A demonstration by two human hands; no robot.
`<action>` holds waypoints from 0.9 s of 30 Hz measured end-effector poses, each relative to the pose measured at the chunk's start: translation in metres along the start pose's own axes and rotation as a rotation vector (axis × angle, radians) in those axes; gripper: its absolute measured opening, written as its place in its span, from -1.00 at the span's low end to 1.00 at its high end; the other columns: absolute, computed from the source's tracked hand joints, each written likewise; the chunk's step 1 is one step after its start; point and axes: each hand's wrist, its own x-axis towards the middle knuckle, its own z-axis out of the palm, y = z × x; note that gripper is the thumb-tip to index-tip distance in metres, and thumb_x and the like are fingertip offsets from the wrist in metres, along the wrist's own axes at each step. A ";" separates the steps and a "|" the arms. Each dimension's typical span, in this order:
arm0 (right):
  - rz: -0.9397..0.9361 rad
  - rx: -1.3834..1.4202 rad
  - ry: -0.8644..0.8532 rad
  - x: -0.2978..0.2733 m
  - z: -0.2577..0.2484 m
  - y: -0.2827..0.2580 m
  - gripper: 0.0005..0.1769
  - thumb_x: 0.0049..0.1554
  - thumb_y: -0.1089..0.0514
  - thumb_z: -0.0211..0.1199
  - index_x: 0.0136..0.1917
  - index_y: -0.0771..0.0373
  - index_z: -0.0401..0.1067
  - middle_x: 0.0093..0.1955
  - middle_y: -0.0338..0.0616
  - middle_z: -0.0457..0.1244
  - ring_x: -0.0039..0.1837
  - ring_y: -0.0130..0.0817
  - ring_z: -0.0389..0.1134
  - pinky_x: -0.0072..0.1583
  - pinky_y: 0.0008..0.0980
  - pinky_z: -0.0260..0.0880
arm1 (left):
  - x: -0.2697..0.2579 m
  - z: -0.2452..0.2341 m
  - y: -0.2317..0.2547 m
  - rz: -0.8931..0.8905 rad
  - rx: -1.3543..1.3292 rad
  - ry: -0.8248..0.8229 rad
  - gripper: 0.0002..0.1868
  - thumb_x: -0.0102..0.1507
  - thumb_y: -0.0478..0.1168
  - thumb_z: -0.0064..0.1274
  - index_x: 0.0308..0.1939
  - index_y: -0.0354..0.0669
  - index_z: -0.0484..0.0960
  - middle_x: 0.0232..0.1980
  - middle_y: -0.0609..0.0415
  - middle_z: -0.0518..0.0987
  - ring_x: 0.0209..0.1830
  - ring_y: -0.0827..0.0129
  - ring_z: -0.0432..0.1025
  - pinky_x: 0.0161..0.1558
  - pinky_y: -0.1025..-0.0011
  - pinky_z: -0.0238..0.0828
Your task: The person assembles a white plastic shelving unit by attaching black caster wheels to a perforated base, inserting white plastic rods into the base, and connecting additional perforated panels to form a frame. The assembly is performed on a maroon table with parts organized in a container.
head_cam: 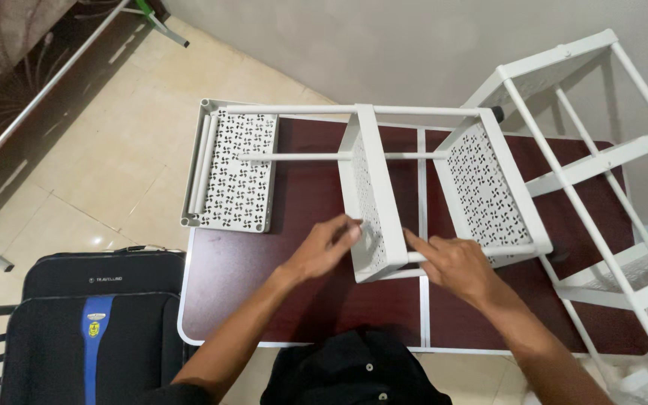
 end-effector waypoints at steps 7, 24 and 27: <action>0.031 -0.046 0.061 0.056 -0.095 0.011 -0.29 0.07 0.15 0.37 0.48 0.15 0.32 -0.26 -0.12 0.33 -0.36 -0.37 0.33 -0.35 -0.37 0.39 | -0.036 0.040 0.052 0.367 0.116 0.092 -0.63 0.38 -0.08 0.05 0.02 -0.39 0.54 0.39 -0.41 0.43 0.14 -0.12 0.53 0.02 0.20 0.57; -0.013 -0.112 0.192 0.040 -0.065 0.019 -0.18 0.05 -0.25 0.38 0.49 0.06 0.34 -0.43 -0.20 0.27 -0.45 -0.41 0.27 -0.39 -0.33 0.35 | 0.050 -0.029 0.096 0.153 0.009 0.192 -0.65 0.37 -0.04 0.11 -0.23 -0.33 0.61 -0.05 -0.16 0.63 -0.26 0.29 0.62 -0.36 0.39 0.52; 0.010 -0.072 0.258 0.045 -0.073 0.033 -0.25 0.04 -0.16 0.40 0.47 0.02 0.40 -0.41 -0.22 0.25 -0.41 -0.39 0.25 -0.32 -0.29 0.34 | 0.063 -0.049 0.042 0.189 -0.092 0.309 -0.60 0.45 0.03 -0.03 -0.14 -0.31 0.56 -0.09 -0.10 0.69 -0.17 0.37 0.66 -0.23 0.44 0.52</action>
